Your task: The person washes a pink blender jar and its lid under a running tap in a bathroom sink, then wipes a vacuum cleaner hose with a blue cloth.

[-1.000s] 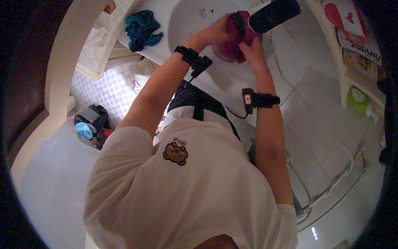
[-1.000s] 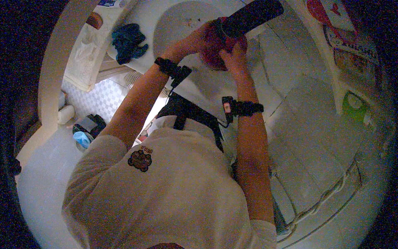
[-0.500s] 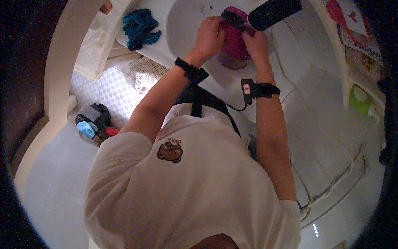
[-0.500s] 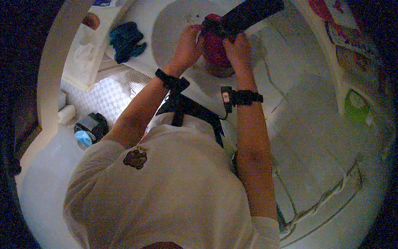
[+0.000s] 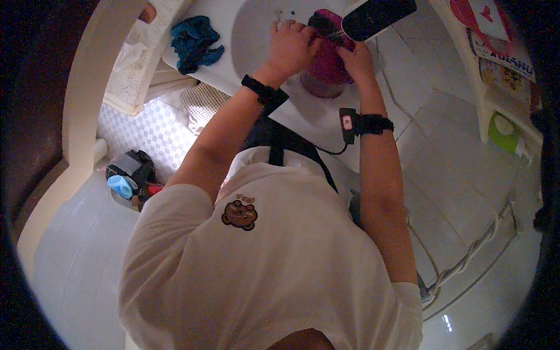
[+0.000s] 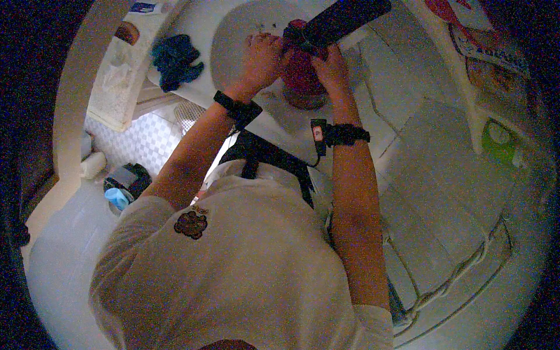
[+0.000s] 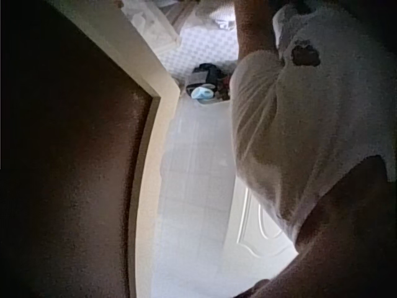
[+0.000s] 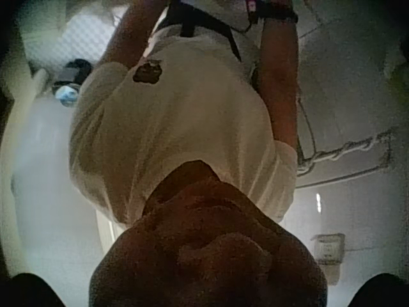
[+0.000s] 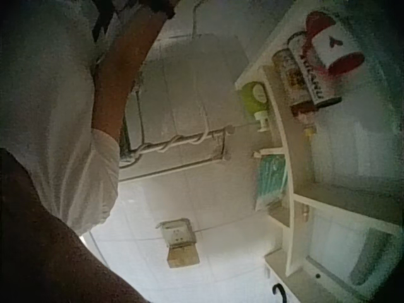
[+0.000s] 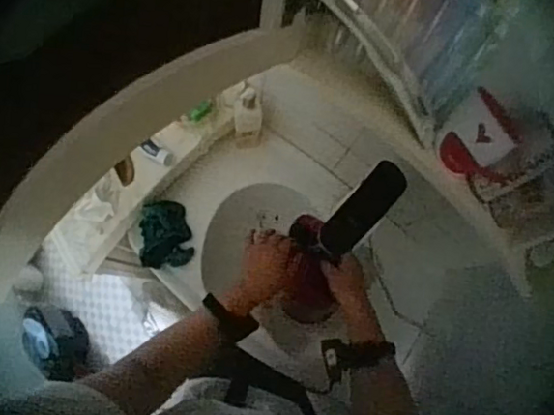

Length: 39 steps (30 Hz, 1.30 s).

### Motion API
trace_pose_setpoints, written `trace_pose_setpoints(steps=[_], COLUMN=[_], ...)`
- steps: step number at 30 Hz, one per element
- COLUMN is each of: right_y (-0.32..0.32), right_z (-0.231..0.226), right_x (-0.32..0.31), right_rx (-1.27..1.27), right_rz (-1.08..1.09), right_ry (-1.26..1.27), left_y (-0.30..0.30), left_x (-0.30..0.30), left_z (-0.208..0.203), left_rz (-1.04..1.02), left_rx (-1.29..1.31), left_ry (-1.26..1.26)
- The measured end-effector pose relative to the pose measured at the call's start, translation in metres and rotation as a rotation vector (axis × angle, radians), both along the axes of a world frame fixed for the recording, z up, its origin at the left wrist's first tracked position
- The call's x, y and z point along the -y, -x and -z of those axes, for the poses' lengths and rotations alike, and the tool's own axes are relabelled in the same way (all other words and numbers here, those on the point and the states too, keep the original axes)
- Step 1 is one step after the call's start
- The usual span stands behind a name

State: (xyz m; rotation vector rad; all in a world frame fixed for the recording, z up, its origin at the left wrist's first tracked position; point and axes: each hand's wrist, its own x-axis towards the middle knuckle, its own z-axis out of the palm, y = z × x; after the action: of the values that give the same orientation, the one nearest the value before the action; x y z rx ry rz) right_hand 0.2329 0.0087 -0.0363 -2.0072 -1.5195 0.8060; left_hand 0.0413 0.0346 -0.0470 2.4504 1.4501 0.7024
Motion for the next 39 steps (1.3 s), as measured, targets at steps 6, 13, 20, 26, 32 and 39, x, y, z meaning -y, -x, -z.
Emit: trace_pose_setpoints(steps=[6, 13, 20, 26, 32, 39], right_y=[0.006, 0.016, 0.007, 0.024, 0.029, 0.042], right_z=[-0.012, -0.013, 0.005, -0.02, -0.02, -0.025], right_x=[0.004, 0.004, 0.006, 0.012, 0.004, -0.004], right_rx=[0.016, 0.024, -0.03, -0.048, 0.013, 0.295], right_rz=[-0.039, -0.114, -0.064, -0.064, -0.017, -0.217], right_ry=[0.034, 0.006, -0.053, 0.0, 0.208, -0.239], left_y=[-0.004, -0.019, 0.003, -0.008, 0.017, 0.036], left_x=[0.011, 0.021, 0.036, -0.007, -0.044, -0.025], left_z=[-0.002, -0.007, 0.012, 0.032, 0.054, 0.023], left_rz=[0.215, 0.139, -0.096, -0.076, 0.14, 0.169], left_rx=[0.016, -0.185, 0.154, 0.707, 0.565, 0.668], left_ry=[-0.178, -0.045, 0.069, 0.523, 0.754, 0.658])
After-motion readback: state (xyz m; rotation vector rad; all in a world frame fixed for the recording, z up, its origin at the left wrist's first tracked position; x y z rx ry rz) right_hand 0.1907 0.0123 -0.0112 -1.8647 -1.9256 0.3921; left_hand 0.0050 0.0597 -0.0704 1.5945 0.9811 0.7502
